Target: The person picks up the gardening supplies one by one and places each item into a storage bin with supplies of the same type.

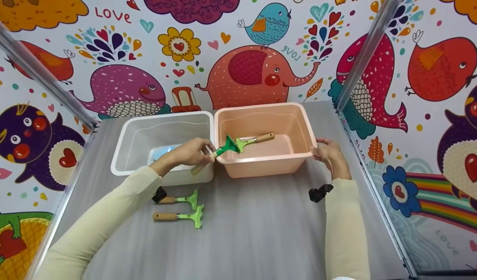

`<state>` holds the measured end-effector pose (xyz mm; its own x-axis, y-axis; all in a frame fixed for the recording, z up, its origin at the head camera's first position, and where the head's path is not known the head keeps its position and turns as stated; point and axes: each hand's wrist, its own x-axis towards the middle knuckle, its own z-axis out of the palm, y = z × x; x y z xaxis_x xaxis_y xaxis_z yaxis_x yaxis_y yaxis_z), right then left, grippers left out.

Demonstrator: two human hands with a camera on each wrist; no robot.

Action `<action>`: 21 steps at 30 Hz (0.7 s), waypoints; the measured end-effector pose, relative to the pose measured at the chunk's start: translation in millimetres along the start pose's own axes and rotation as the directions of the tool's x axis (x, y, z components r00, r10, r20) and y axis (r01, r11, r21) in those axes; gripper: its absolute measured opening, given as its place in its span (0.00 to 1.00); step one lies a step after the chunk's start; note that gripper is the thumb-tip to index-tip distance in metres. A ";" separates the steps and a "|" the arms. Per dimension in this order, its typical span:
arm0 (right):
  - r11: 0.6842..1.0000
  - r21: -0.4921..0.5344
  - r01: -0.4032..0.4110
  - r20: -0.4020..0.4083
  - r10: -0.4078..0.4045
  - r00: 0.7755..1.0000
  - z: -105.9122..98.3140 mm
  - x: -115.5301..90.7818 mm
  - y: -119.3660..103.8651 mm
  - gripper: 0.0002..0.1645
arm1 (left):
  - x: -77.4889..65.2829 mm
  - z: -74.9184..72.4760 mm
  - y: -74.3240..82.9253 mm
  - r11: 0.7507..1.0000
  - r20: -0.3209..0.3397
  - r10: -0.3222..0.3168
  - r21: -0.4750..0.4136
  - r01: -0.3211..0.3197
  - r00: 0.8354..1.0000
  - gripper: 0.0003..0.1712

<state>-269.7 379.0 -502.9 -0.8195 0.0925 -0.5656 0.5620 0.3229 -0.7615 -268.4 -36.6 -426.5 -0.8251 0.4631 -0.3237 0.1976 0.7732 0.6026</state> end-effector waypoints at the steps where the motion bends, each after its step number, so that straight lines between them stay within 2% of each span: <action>1: 1.000 -0.001 -0.005 -0.002 0.005 1.000 0.6 0.0 -0.3 0.47 | 2.0 0.4 1.2 1.000 -0.011 -0.013 -0.003 0.013 1.000 0.14; 8: 1.000 -0.012 -0.016 -0.009 0.016 1.000 1.0 -0.8 0.6 0.50 | 17.8 5.1 11.0 0.998 -0.106 -0.055 -0.002 0.055 0.993 0.15; 13: 1.000 -0.009 0.020 0.007 -0.020 1.000 -2.0 -1.0 2.6 0.47 | 30.1 8.0 21.3 0.997 -0.141 -0.080 -0.010 0.079 0.987 0.16; 21: 1.000 -0.007 0.004 0.008 -0.004 1.000 -2.0 0.3 3.2 0.48 | 48.6 24.0 28.9 0.999 -0.245 -0.022 -0.038 0.013 0.969 0.15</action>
<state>-268.3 382.0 -504.9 -0.8209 0.0839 -0.5649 0.5578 0.3299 -0.7616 -290.0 18.7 -442.4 -0.9339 0.3254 -0.1483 0.1663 0.7624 0.6254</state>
